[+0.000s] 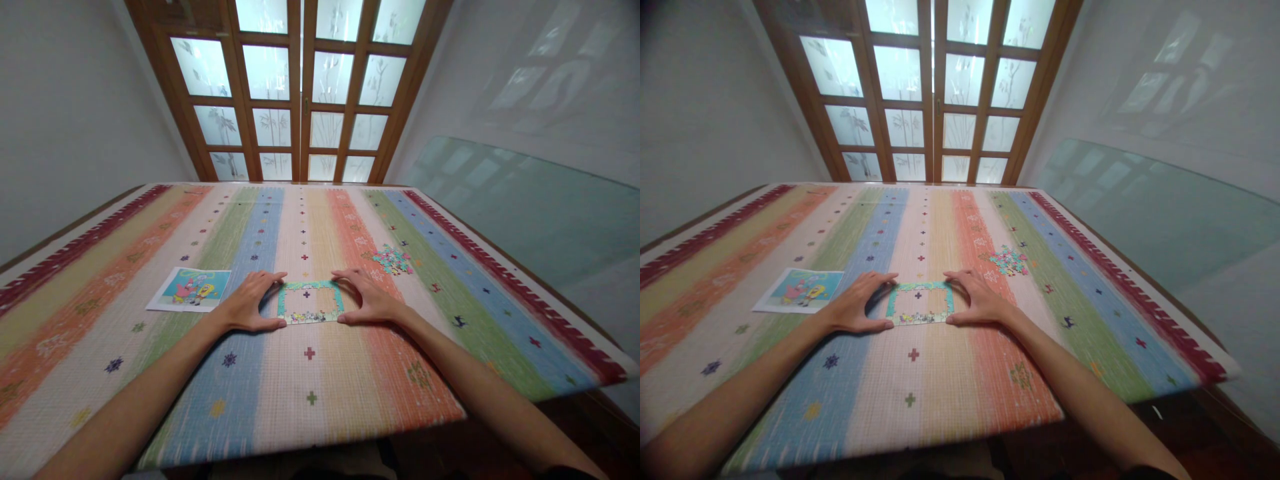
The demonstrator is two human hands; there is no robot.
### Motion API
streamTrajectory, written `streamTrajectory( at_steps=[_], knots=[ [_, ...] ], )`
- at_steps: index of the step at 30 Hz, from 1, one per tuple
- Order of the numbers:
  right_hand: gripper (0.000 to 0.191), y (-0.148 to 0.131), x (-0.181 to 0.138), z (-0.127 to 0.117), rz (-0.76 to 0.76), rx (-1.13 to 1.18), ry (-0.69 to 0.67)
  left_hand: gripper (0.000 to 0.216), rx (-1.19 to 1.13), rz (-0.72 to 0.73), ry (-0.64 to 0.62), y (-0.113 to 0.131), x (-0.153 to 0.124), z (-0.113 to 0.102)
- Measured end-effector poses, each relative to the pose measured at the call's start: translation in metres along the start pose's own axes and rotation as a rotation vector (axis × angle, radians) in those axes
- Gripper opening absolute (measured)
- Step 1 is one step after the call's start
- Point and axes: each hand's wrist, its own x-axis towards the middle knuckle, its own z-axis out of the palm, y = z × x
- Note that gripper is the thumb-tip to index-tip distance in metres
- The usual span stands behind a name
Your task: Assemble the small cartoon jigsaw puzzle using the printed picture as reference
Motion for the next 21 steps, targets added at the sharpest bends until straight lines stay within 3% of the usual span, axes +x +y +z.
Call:
streamTrajectory(
  at_steps=[21],
  knots=[
    [0.092,-0.0071,-0.0007,0.0014,0.010,-0.059,-0.007,0.092,0.026,-0.015,-0.010,-0.0015,0.0012,0.0053]
  ],
)
